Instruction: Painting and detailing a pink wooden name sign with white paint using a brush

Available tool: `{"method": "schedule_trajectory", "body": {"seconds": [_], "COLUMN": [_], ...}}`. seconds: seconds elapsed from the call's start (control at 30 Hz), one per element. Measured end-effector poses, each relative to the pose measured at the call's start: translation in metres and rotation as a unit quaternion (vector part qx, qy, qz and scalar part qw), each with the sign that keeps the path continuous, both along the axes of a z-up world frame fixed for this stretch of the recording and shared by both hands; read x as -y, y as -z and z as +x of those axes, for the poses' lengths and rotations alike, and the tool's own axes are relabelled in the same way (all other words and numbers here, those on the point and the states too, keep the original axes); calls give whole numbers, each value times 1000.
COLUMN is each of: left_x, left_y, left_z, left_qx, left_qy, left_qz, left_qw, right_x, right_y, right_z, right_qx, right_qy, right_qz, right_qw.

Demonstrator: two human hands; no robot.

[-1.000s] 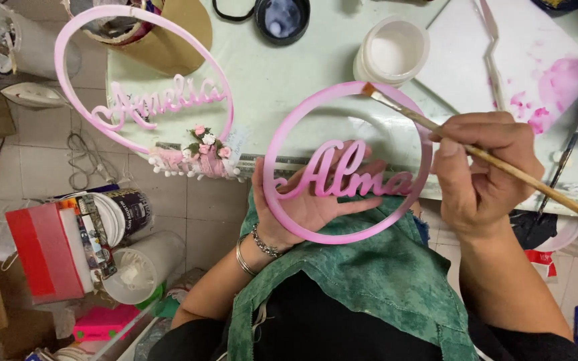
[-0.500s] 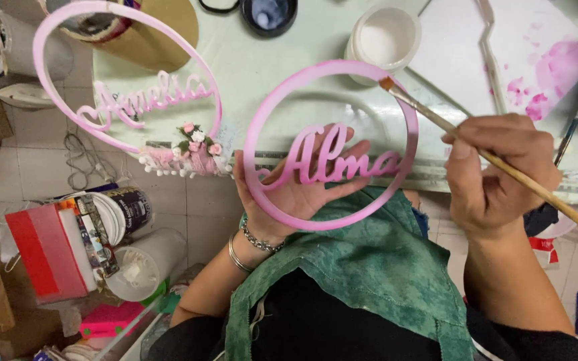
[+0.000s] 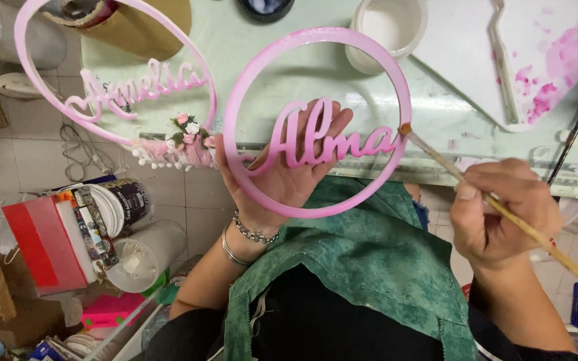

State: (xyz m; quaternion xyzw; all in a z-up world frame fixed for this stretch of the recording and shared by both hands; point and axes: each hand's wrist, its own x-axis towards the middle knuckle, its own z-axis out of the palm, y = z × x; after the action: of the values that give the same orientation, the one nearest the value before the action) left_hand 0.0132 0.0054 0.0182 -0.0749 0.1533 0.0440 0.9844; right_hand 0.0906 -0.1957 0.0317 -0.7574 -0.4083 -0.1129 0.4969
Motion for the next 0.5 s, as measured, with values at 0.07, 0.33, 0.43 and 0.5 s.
{"method": "schedule_trajectory", "body": {"seconds": [0.07,0.33,0.43,0.5], "left_x": [1,-3,-5,-7], "left_y": [6,0,-4,-10], "left_z": [0,3,6,9], "left_qx": [25,38,-22,-9], "left_qy": [1,20,5,14], "left_qz": [35,190,143,138], "left_qw": [999,981,990,990], "right_x": [16,20,30,17], "right_y": [15,18,37,20], "right_z": [-10,-25,-16,-15], "right_qx": [15,-76,-39,-25], "right_qy": [31,39,-10,49], "right_qz": [-11,-17,109,18], "right_qw": [999,996,993,998]}}
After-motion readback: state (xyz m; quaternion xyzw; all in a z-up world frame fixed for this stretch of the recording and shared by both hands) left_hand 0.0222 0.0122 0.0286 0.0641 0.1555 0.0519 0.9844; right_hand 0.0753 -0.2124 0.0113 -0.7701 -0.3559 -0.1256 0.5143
